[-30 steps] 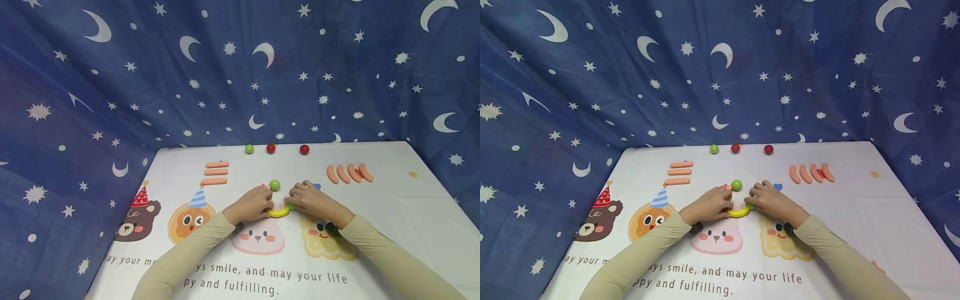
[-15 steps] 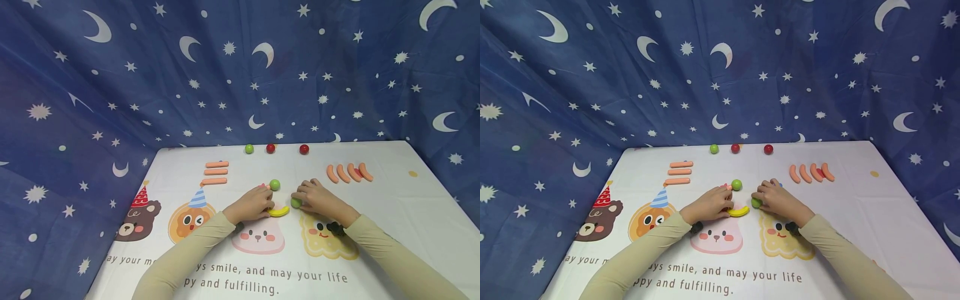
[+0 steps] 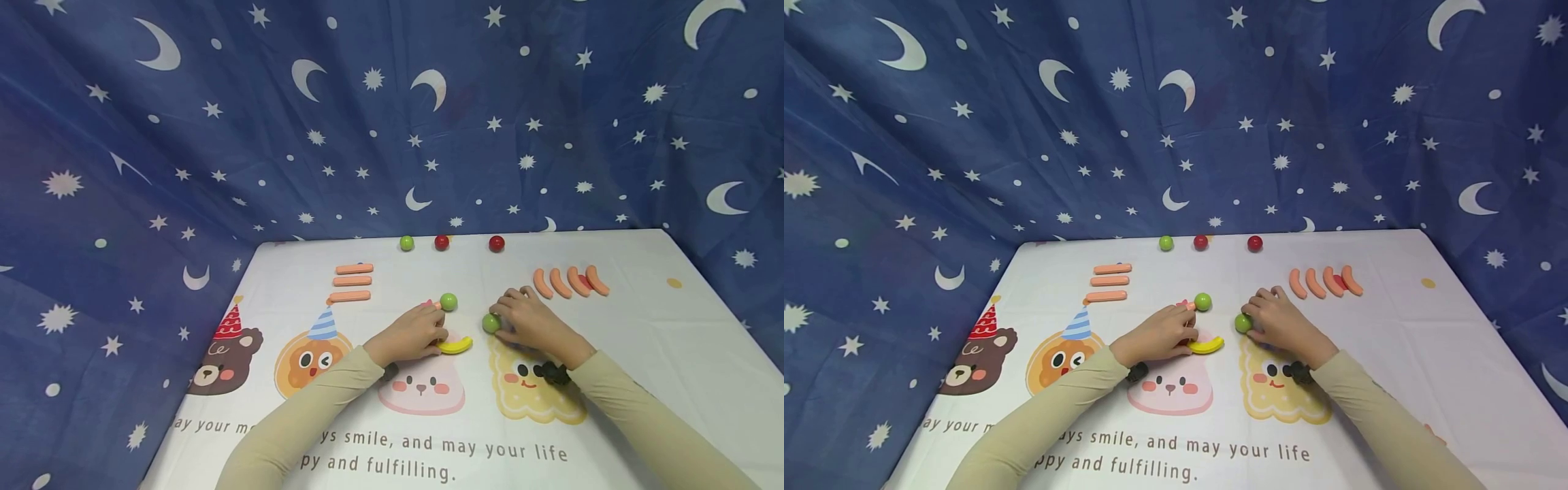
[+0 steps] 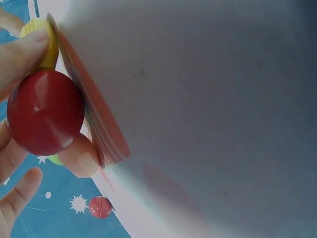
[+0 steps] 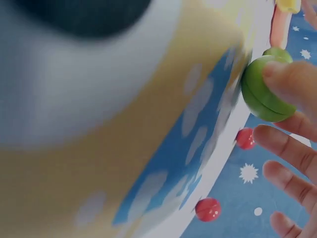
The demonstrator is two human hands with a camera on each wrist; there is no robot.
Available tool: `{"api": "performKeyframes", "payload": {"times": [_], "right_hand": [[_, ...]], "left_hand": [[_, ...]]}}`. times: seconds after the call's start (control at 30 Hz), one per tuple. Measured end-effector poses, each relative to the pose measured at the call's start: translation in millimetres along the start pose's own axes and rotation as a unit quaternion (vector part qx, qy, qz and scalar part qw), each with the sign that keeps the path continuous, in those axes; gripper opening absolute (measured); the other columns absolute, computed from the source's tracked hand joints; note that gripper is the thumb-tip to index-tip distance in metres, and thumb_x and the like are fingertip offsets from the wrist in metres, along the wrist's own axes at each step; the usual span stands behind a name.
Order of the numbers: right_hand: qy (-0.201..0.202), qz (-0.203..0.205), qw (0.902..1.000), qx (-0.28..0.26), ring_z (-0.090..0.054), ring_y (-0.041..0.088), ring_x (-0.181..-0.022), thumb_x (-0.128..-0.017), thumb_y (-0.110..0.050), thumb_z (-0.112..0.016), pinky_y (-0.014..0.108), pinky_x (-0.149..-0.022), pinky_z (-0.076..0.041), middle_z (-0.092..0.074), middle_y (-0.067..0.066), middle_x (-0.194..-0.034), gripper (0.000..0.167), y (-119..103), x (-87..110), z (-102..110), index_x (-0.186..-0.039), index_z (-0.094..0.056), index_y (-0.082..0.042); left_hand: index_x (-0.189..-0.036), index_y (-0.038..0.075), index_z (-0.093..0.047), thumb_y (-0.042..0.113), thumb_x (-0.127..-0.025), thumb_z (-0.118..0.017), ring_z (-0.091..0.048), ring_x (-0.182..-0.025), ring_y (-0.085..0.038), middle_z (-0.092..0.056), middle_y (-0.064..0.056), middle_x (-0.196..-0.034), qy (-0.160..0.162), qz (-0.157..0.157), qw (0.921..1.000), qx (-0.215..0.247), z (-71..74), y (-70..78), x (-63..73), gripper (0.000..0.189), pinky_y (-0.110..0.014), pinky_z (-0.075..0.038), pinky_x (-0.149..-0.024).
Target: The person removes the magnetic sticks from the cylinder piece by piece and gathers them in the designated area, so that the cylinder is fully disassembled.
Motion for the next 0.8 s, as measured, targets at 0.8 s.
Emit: {"api": "performKeyframes", "payload": {"times": [0.8], "right_hand": [[-0.043, -0.08, 0.9941, 0.06, -0.055, 0.028, -0.095, -0.076, -0.034, -0.076, 0.05, -0.084, -0.038, -0.067, 0.009, -0.096, 0.039, 56.2, -45.9, -14.3, -0.105, -0.068, -0.009]], "left_hand": [[-0.086, 0.025, -0.067, 0.04, -0.079, -0.071, -0.042, -0.082, -0.01, -0.051, 0.006, -0.089, -0.01, 0.005, 0.9999, 0.01, 2.5, 0.6, 0.5, 0.017, -0.024, -0.038, -0.076]]}}
Point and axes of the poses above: each hand's wrist, its own x-axis away from the middle knuckle, its own z-axis out of the back of the hand, y = z × x, the point moved 5 cm from there along -x, towards the middle knuckle
